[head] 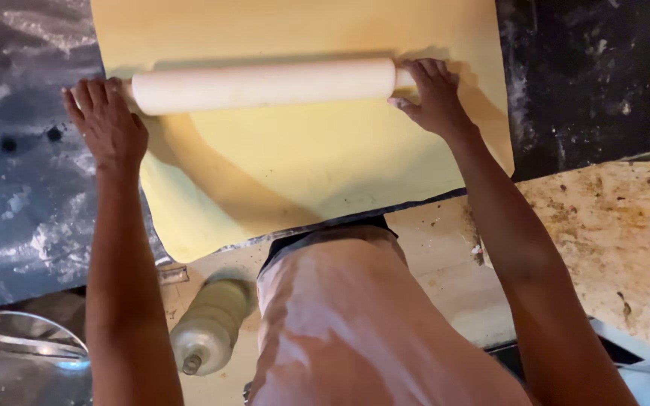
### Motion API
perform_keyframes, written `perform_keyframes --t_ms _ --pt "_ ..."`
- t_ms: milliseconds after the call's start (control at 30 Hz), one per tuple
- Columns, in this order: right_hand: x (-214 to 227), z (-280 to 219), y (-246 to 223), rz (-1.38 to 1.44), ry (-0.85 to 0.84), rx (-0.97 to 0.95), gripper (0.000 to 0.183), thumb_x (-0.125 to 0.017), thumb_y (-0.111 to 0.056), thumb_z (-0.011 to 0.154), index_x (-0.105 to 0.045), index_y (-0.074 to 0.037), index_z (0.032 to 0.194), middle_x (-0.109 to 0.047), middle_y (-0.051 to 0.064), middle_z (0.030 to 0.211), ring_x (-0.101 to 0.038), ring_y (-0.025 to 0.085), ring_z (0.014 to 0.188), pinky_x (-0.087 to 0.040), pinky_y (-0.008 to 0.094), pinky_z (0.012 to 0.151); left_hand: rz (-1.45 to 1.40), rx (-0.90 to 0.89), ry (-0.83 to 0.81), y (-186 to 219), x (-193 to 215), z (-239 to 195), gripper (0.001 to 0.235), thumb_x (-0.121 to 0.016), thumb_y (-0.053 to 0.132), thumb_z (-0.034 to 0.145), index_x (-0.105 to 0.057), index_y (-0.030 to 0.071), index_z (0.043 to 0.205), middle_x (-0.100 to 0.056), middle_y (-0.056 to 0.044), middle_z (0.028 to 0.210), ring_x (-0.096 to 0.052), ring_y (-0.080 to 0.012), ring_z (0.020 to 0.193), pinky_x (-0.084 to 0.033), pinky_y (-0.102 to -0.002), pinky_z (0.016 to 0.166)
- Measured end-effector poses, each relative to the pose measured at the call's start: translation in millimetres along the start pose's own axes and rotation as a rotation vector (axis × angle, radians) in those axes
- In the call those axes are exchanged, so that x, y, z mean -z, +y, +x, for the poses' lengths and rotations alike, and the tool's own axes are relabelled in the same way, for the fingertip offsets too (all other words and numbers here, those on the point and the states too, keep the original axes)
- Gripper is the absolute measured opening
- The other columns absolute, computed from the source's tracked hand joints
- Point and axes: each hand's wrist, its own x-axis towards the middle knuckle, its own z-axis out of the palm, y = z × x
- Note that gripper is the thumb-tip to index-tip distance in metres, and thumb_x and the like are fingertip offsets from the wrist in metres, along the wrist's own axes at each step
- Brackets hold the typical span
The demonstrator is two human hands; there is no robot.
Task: The person rolls out a large sheet of yellow dough on a dark countertop using a rolling pin. They then use a round cutter to cut the dough into strips and square pieces.
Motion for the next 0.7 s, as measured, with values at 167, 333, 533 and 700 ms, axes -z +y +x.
perform_keyframes --t_ms 167,333,533,700 --pt "-4 -31 -2 0.074 -0.133 -0.085 0.060 -0.076 -0.036 0.095 -0.053 -0.017 0.148 -0.053 0.009 0.137 -0.041 0.031 0.135 -0.032 0.051 0.106 -0.023 -0.027 -0.230 -8 4 -36 0.027 -0.053 0.002 0.106 -0.060 -0.006 0.130 -0.060 -0.026 0.131 -0.051 -0.0434 0.134 -0.027 -0.059 0.126" --pt "-9 -91 -13 0.064 -0.114 0.004 0.055 -0.081 -0.022 0.087 -0.059 -0.017 0.137 -0.056 0.014 0.128 -0.044 0.037 0.125 -0.035 0.057 0.097 0.108 -0.096 -0.362 0 30 -148 0.034 -0.060 0.006 0.090 -0.062 0.000 0.123 -0.060 -0.021 0.132 -0.054 -0.0369 0.126 -0.033 -0.056 0.120" --pt "-7 -171 -47 -0.009 -0.254 -0.127 0.048 -0.073 -0.018 0.077 -0.061 -0.013 0.123 -0.061 0.011 0.122 -0.050 0.036 0.123 -0.038 0.052 0.089 -0.102 -0.007 -0.331 34 78 -259 0.036 -0.061 0.005 0.084 -0.060 0.002 0.120 -0.062 -0.020 0.124 -0.056 -0.0390 0.124 -0.037 -0.055 0.114" --pt "7 -189 -47 0.250 -0.229 -0.089 0.044 -0.077 -0.020 0.076 -0.066 -0.010 0.118 -0.066 0.011 0.117 -0.056 0.034 0.118 -0.040 0.051 0.093 -0.112 -0.011 -0.449 47 104 -272 0.039 -0.058 0.003 0.081 -0.062 0.006 0.119 -0.069 -0.012 0.119 -0.062 -0.0322 0.119 -0.038 -0.053 0.107"
